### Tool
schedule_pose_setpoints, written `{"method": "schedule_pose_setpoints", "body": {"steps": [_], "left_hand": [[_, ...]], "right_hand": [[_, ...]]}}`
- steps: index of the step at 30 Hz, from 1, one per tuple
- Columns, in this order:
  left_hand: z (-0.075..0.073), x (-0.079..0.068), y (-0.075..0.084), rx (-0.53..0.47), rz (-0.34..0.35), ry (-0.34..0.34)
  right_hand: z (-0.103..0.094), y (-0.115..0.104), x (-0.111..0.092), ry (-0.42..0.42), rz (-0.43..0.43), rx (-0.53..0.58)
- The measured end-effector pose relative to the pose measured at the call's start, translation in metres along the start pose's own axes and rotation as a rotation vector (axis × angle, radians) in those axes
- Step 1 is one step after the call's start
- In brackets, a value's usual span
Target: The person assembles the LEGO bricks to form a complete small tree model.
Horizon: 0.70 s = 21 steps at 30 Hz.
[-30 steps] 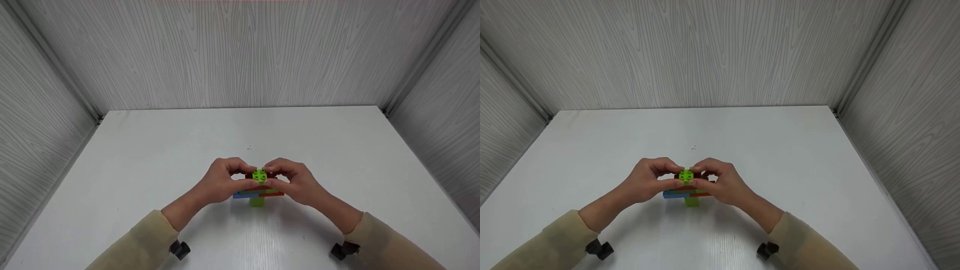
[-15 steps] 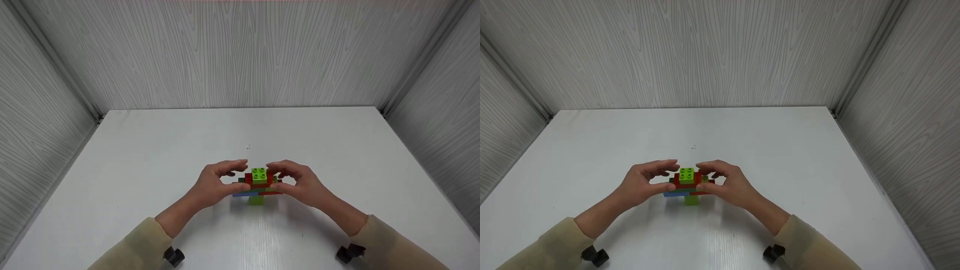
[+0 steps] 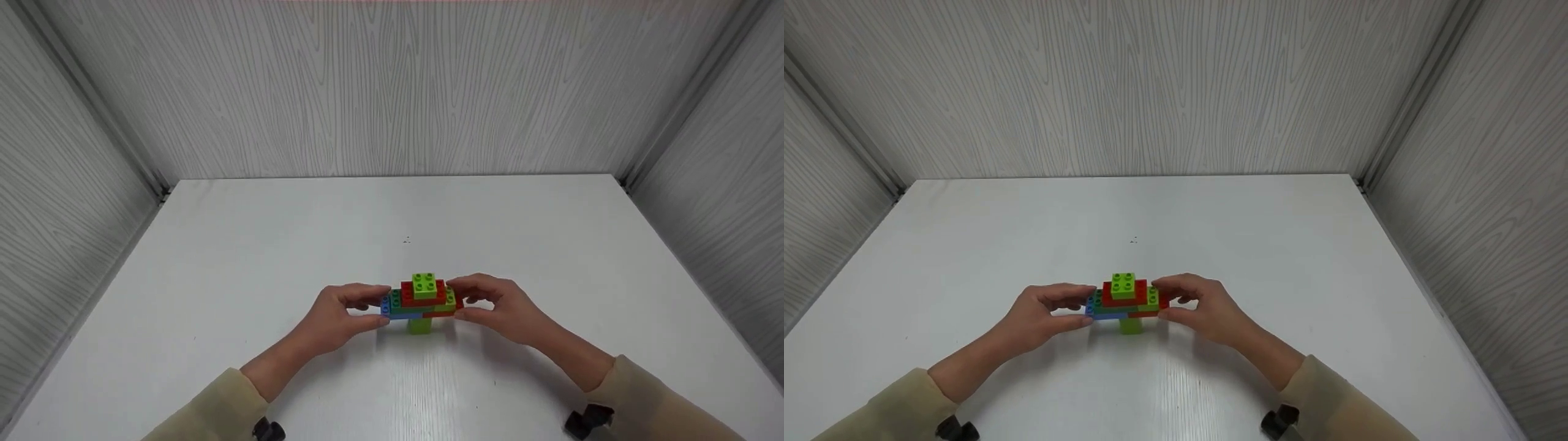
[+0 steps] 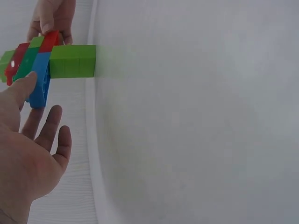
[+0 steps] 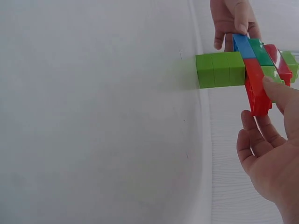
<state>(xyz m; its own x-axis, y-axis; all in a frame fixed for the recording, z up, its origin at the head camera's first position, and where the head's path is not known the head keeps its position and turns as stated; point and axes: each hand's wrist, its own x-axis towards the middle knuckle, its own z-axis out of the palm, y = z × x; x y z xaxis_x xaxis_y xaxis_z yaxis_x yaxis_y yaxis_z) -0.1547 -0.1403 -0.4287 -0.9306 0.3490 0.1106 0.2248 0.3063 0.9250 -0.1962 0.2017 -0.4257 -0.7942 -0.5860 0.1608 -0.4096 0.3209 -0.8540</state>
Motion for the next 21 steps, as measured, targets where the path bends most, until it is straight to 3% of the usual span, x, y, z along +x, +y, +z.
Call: {"method": "schedule_pose_setpoints", "body": {"steps": [13,21], "left_hand": [[0.000,0.009,0.004,-0.059,-0.005,0.012],[-0.005,0.027,0.008,-0.159,-0.072,0.041]], "right_hand": [[-0.002,-0.003,0.003,0.054,0.060,0.118],[-0.010,0.003,0.017,0.078,0.111,0.160]]}}
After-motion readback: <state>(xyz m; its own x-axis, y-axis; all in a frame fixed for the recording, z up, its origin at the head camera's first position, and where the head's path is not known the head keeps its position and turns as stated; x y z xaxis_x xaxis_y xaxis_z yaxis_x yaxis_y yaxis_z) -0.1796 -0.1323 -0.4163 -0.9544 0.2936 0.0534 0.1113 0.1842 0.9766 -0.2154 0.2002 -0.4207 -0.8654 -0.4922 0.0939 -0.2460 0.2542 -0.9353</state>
